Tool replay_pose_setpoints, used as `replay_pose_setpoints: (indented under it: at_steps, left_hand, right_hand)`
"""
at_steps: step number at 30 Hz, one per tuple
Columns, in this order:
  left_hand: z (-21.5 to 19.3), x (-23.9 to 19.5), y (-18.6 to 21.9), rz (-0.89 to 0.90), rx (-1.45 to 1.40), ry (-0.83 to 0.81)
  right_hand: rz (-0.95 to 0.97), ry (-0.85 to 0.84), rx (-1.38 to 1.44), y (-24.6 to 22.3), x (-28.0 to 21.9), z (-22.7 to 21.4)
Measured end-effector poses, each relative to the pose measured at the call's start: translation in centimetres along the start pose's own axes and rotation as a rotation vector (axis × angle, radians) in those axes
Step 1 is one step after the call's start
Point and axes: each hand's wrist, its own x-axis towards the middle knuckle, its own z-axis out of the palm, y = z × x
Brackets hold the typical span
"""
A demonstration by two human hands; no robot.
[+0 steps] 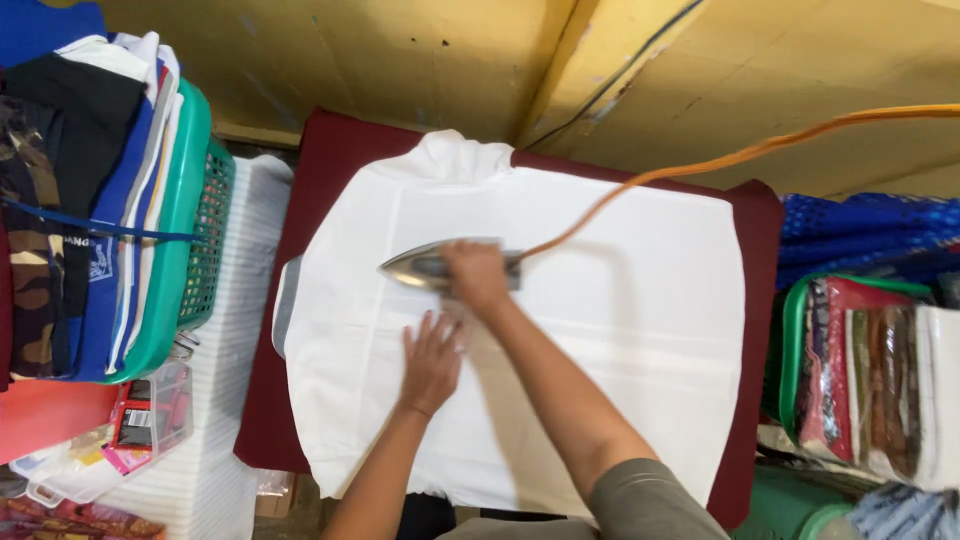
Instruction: Ironing a white shirt and folding it neatly on an ironing table.
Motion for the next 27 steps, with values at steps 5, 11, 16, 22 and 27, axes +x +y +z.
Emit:
replay_pose_setpoints:
  at_steps: [5, 11, 16, 22, 27]
  left_hand:
    - [-2.0, -4.8, -4.1, -0.251, 0.100, 0.147]
    - [-6.8, -9.8, -9.4, -0.535, 0.390, 0.123]
    - [-7.8, -11.9, -11.8, -0.577, 0.323, 0.223]
    - [-10.8, -8.7, -9.8, -1.083, -0.039, 0.259]
    - [-8.2, -12.1, -17.5, -1.039, -0.466, 0.242]
  right_hand:
    - [0.098, -0.003, -0.036, -1.7, -2.6, -2.2]
    - [0.236, 0.112, -0.073, 8.6, -12.0, -6.9]
    - [0.404, 0.157, -0.113, 17.6, -20.0, -15.4]
    - [0.475, 0.123, -0.245, 26.5, -29.8, -22.9]
    - [0.591, 0.041, -0.374, 30.2, -35.1, -23.3]
